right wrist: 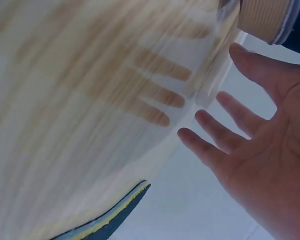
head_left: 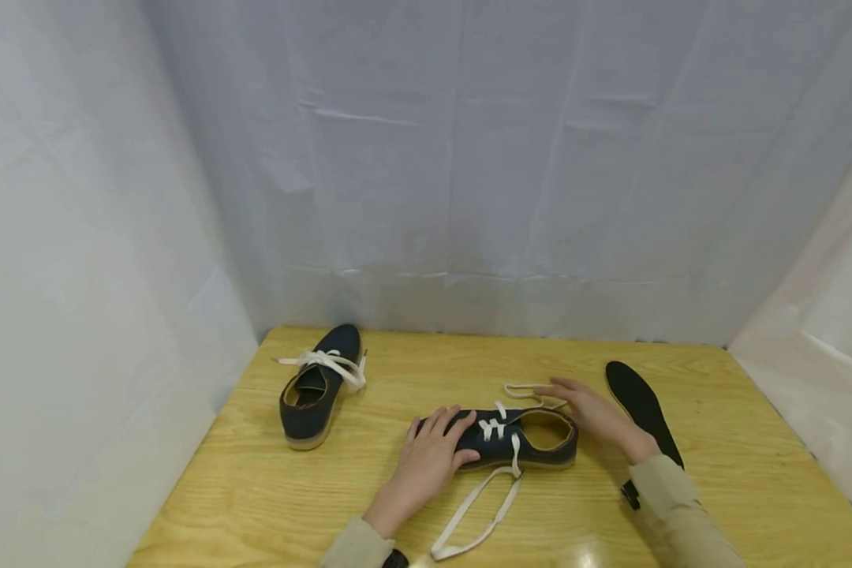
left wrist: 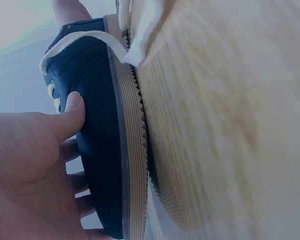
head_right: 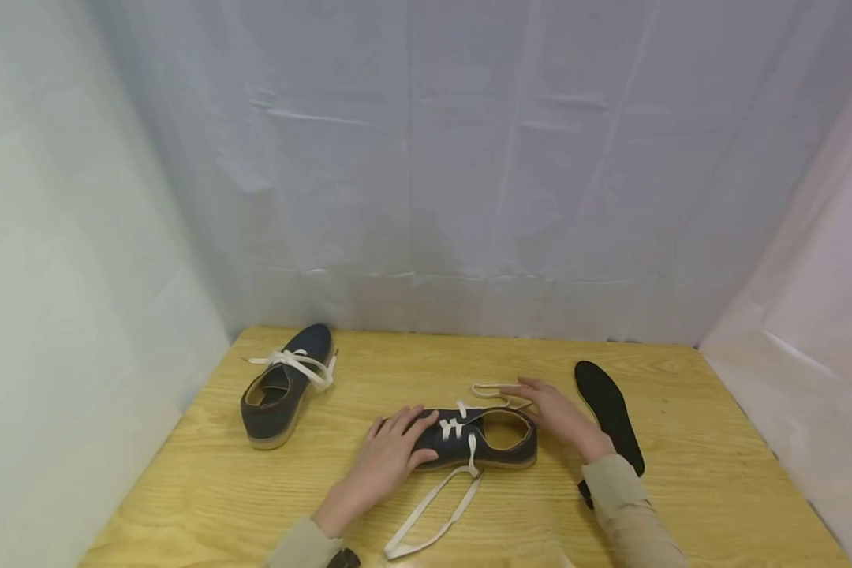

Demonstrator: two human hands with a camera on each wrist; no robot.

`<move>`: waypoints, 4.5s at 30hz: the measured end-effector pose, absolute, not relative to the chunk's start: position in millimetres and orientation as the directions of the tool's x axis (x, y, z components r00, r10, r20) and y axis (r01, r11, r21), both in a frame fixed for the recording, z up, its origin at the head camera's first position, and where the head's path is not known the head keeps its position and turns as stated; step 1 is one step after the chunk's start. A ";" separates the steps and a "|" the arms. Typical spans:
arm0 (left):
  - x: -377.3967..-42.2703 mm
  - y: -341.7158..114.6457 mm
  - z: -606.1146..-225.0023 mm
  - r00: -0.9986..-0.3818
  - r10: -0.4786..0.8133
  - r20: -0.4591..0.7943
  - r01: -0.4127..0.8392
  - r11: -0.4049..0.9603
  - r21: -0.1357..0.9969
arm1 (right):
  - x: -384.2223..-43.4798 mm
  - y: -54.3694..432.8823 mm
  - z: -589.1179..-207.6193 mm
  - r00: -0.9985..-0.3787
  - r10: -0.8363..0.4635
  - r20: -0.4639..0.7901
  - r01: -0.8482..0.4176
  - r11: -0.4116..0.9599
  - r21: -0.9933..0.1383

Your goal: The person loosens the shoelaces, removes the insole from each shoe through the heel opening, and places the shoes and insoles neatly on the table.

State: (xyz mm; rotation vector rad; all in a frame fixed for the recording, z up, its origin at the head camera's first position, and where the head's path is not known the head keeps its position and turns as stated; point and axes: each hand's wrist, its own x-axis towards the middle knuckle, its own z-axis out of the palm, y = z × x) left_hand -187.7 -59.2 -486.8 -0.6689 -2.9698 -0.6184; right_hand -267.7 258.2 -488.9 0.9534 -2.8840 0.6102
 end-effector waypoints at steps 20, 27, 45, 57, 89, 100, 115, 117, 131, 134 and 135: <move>-186.1 -59.5 -488.8 -0.906 0.405 0.124 0.421 0.831 0.364 | -274.0 249.4 -491.5 -0.811 -0.543 0.217 -0.584 0.762 -0.279; -186.9 -59.1 -488.6 -0.906 0.403 0.131 0.422 0.832 0.359 | -273.9 248.7 -483.1 -0.846 -0.506 0.167 -0.532 0.790 -0.305; -186.6 -59.5 -484.5 -0.904 0.414 0.105 0.423 0.833 0.355 | -267.2 256.5 -476.0 -0.883 -0.426 0.196 -0.469 0.801 -0.372; -183.2 -60.0 -461.1 -0.873 0.372 0.314 0.469 0.817 0.336 | -252.2 254.1 -466.3 -0.894 -0.394 0.212 -0.447 0.756 -0.478; -137.1 -50.4 -469.8 -0.797 0.603 -0.042 0.572 0.774 0.272 | -245.2 249.6 -472.9 -0.883 -0.409 0.230 -0.468 0.727 -0.503; -147.0 -50.1 -475.2 -0.832 0.548 0.089 0.550 0.794 0.259 | -245.2 251.4 -473.4 -0.898 -0.400 0.181 -0.431 0.725 -0.537; -167.9 -42.5 -481.4 -0.899 0.414 0.145 0.437 0.814 0.383 | -239.6 249.4 -472.6 -0.912 -0.391 0.127 -0.394 0.744 -0.540; -168.7 -42.3 -480.7 -0.905 0.399 0.149 0.424 0.813 0.398 | -238.3 248.9 -472.5 -0.912 -0.390 0.124 -0.393 0.752 -0.529; -178.7 -42.7 -479.2 -0.935 0.343 0.093 0.335 0.762 0.554 | -230.7 242.9 -473.5 -0.908 -0.399 0.128 -0.406 0.761 -0.506; -179.6 -42.3 -478.7 -0.942 0.333 0.052 0.288 0.718 0.634 | -227.0 240.7 -473.1 -0.912 -0.393 0.117 -0.395 0.763 -0.512; -180.3 -42.3 -479.2 -0.943 0.330 0.049 0.281 0.708 0.647 | -225.7 239.6 -472.8 -0.911 -0.396 0.115 -0.396 0.760 -0.515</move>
